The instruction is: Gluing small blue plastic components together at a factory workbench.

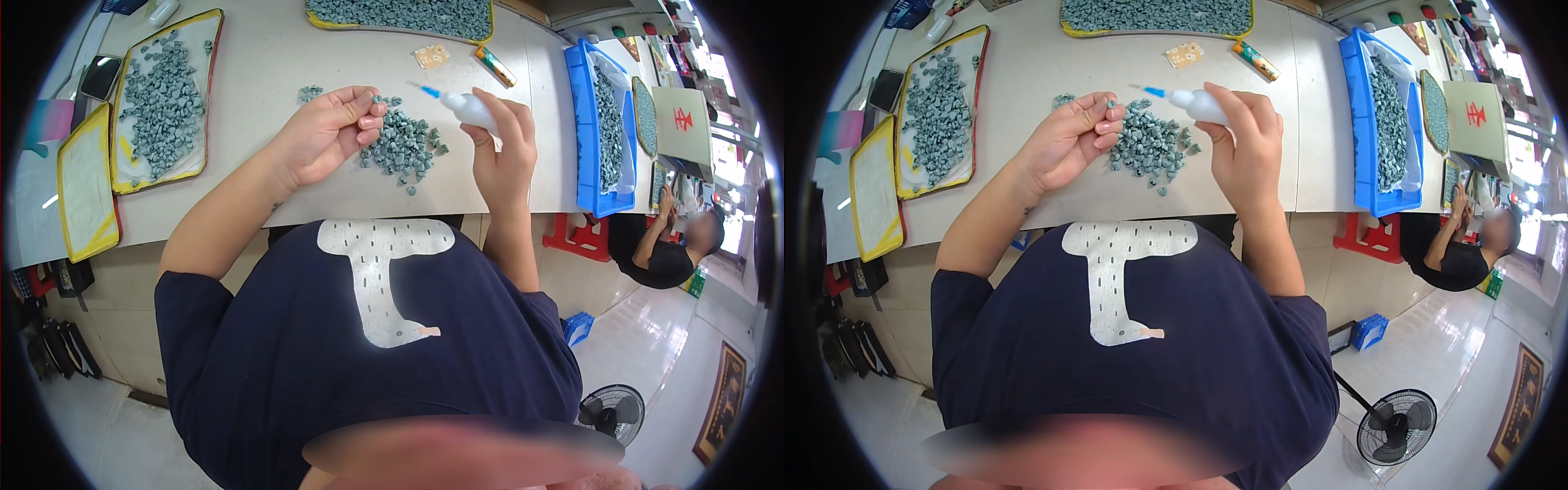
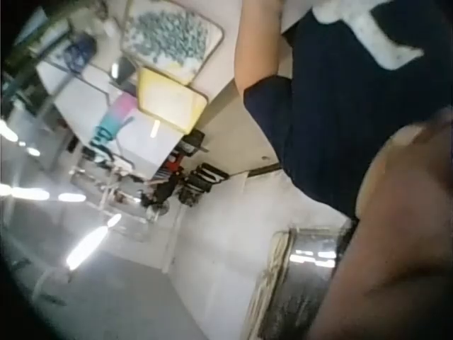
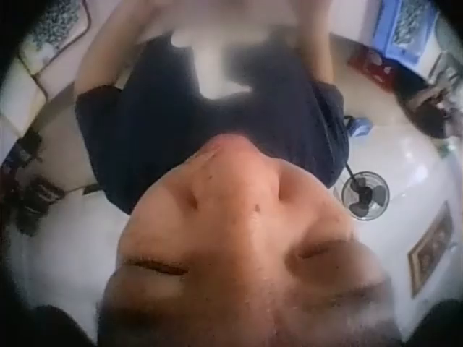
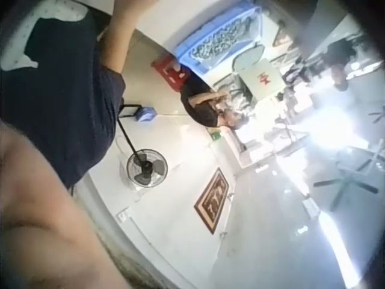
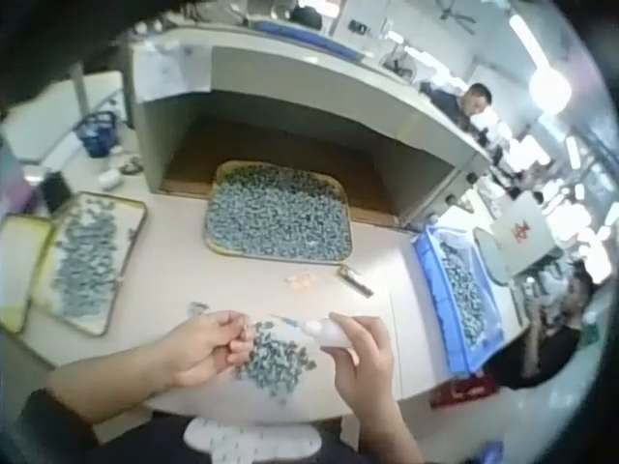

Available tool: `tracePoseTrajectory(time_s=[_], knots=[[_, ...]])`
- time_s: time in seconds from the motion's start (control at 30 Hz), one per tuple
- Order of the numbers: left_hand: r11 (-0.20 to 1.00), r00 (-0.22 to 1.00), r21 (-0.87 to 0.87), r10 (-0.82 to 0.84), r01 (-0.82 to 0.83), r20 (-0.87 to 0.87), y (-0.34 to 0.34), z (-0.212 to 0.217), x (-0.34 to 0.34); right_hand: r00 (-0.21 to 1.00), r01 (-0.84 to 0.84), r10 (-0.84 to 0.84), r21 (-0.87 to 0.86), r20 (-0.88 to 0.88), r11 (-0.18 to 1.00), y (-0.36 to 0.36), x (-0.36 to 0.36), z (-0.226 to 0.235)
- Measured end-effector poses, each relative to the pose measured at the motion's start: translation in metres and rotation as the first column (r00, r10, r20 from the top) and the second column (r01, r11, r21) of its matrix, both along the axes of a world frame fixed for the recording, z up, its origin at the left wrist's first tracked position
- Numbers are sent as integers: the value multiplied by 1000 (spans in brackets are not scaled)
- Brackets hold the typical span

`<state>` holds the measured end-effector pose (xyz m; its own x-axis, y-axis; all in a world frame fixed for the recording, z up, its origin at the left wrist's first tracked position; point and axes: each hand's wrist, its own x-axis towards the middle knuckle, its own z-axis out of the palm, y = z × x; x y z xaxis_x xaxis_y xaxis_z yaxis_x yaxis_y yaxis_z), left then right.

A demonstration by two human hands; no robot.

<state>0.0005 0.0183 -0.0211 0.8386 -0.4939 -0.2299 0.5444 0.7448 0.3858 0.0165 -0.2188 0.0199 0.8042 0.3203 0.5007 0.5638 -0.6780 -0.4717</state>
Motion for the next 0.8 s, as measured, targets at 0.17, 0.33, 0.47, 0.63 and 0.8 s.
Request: tracePoseTrajectory(time_s=[0.17, 0.33, 0.47, 0.63, 0.8], knots=[[999, 1000, 37, 9, -9, -6, -8, 5, -2, 974, 86, -14, 314, -226, 946, -16, 14, -29], [997, 1000, 75, 16, -15, -9, -20, 9, -2, 866, 208, 139, 600, -480, 773, -31, 25, -55], [995, 1000, 94, 16, -15, -5, -28, 9, -3, 842, 185, 168, 566, -513, 803, -40, 29, -61], [996, 1000, 88, -18, 17, 15, -33, 5, -3, 895, 125, 40, 335, -445, 934, -51, 29, -50], [994, 998, 93, -57, 56, 16, -31, 2, -2, 864, 160, -156, -31, -479, 987, -85, 25, -22]])
